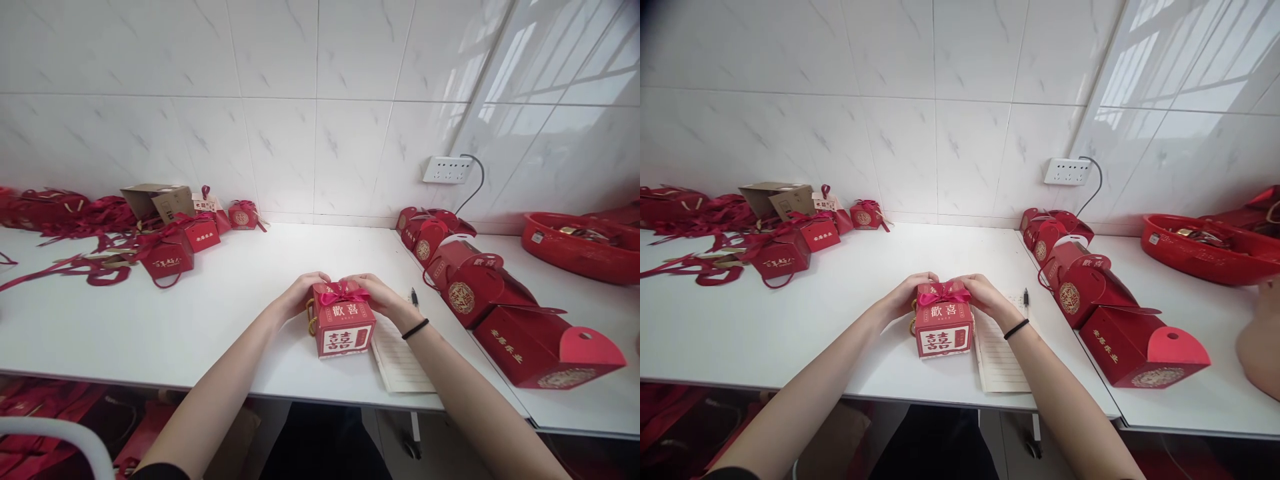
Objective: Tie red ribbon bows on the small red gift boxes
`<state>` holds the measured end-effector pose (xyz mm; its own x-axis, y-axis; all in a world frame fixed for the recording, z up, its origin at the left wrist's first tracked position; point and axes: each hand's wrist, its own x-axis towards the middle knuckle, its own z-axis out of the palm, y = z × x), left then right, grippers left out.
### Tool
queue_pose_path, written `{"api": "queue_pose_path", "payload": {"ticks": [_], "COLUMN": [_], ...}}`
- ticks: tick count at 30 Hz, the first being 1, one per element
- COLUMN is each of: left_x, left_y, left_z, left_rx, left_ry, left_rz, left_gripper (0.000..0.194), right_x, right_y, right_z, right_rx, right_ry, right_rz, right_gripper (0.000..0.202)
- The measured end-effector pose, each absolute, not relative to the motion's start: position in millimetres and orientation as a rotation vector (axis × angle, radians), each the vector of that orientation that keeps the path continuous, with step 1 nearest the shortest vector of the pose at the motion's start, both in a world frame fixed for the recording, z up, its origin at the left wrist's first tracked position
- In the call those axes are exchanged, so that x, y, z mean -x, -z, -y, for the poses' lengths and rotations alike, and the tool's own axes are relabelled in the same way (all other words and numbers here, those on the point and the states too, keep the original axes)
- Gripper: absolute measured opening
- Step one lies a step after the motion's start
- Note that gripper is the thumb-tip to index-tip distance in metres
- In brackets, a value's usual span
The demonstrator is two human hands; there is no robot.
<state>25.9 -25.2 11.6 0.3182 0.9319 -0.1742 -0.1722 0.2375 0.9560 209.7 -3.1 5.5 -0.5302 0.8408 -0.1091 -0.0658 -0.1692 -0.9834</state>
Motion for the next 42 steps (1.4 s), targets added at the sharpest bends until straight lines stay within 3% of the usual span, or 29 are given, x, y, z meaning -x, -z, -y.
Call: {"api": "queue_pose_path", "payload": {"ticks": [7, 11, 17, 20, 24, 29, 31, 34, 37, 42], "left_x": [-23.3, -26.6, -33.1, -36.8, -39.7, -20.6, -10.6, -5.0, -11.1, -22.4], "left_y": [-7.4, 0.3, 12.4, 16.3, 6.4, -33.3, -41.9, -36.3, -20.3, -8.1], "left_z": [47.7, 83.3, 141.1, 161.1, 189.8, 207.7, 192.2, 153.6, 131.1, 155.3], "left_rx": [-1.014, -0.906, -0.93, -1.088, -1.37, -1.749, -1.775, -1.77, -1.875, -1.761], "left_ry": [-1.046, -1.226, -1.401, -1.366, -1.146, -0.677, -0.905, -1.339, -1.305, -1.179], "left_rz": [-0.938, -1.044, -1.082, -1.091, -1.14, -0.827, -0.838, -1.229, -1.336, -1.307], "left_gripper": [0.017, 0.02, 0.02, 0.017, 0.01, 0.012, 0.02, 0.021, 0.026, 0.03], "right_x": [-208.3, -220.8, -243.4, -245.1, -243.6, -250.6, -246.5, -227.6, -210.7, -222.5], "right_y": [-5.6, -19.7, -58.7, -59.3, -38.1, -15.9, -13.5, -12.5, -10.0, -4.6], "right_z": [1.6, -1.4, 44.8, 87.8, 123.7, 122.7, 124.6, 135.8, 145.3, 142.7], "right_rx": [1.033, 1.154, 0.931, 0.875, 0.932, 1.079, 1.122, 1.133, 1.196, 1.168], "right_ry": [-1.694, -1.387, -0.978, -0.761, -0.51, -0.437, -0.401, -0.337, -0.319, -0.619], "right_rz": [1.455, 1.449, 1.567, 1.859, 2.111, 2.105, 2.043, 2.0, 2.03, 2.004], "right_gripper": [0.025, 0.032, 0.036, 0.036, 0.056, 0.049, 0.047, 0.061, 0.077, 0.075]}}
